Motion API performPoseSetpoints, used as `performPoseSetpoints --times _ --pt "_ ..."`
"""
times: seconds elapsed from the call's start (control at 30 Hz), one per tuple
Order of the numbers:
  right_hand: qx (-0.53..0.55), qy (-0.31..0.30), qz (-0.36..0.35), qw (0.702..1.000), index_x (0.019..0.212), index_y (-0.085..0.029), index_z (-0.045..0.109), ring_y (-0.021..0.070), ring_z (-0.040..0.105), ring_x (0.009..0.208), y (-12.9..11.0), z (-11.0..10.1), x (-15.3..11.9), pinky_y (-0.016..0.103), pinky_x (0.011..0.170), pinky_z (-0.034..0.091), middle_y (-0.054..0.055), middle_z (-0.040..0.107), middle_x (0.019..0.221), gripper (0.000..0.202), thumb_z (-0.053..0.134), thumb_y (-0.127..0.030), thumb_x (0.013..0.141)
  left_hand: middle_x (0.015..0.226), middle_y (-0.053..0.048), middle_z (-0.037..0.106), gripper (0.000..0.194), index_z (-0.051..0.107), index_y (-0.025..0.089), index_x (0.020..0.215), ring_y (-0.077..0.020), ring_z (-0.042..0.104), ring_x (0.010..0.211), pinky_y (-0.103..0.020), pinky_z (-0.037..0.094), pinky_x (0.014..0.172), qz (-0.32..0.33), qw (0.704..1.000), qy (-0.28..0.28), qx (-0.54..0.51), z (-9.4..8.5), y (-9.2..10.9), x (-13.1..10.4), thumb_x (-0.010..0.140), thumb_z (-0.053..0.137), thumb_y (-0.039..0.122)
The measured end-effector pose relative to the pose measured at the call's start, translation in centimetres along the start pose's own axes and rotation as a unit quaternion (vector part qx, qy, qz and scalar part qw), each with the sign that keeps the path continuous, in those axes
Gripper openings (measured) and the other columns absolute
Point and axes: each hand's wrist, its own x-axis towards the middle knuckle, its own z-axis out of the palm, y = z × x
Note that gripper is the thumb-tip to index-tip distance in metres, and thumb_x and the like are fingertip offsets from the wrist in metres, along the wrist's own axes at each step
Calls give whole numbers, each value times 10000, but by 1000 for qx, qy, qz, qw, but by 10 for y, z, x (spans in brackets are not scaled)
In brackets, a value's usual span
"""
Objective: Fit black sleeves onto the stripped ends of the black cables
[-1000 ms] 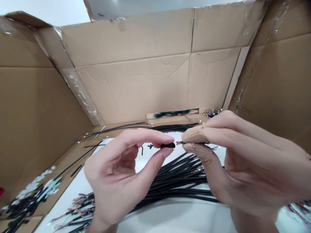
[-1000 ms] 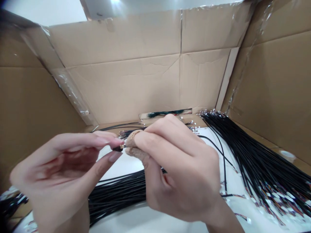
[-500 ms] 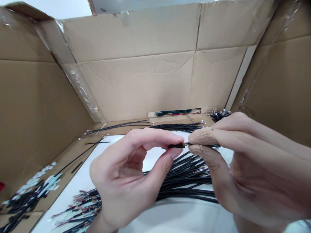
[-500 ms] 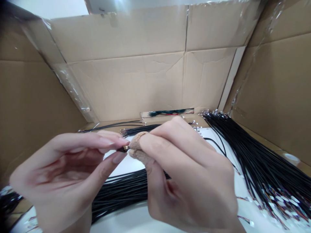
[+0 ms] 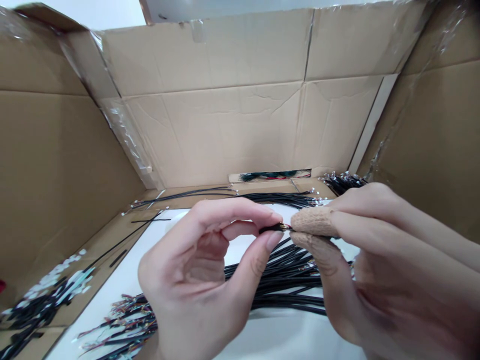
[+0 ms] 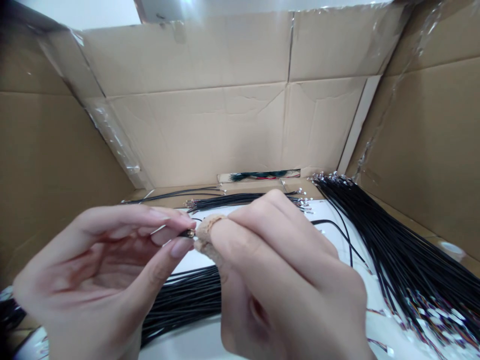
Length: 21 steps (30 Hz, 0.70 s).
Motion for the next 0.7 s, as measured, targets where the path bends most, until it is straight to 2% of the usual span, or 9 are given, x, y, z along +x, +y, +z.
performPoseSetpoints --times 0.37,0.53,0.63,0.7 --pt "1 -7 -12 1000 720 -165 629 95 610 614 2 -1 -1 204 521 519 -6 723 699 224 639 57 693 885 79 725 325 684 215 959 -28 693 773 -48 598 741 16 1000 19 0 2 2 -4 776 703 -53" --pt "9 -50 -26 998 712 -180 621 85 611 566 7 -3 5 181 469 531 -31 715 654 193 632 13 715 952 62 753 379 694 200 990 -63 717 877 -83 602 807 66 997 -38 18 -10 -2 3 761 674 -102" --pt "-3 -42 -15 999 669 -169 632 95 620 550 5 -3 8 190 461 524 -16 711 625 184 596 6 711 978 63 766 406 705 207 1013 -81 721 904 -109 608 808 104 990 -83 50 -17 -3 6 754 665 -104" --pt "-3 -41 -13 999 669 -167 642 92 622 549 4 -3 8 185 477 527 -15 713 625 186 600 12 698 960 62 770 380 711 236 1007 -106 730 889 -155 628 777 101 989 -84 68 -19 -2 6 769 686 -59"
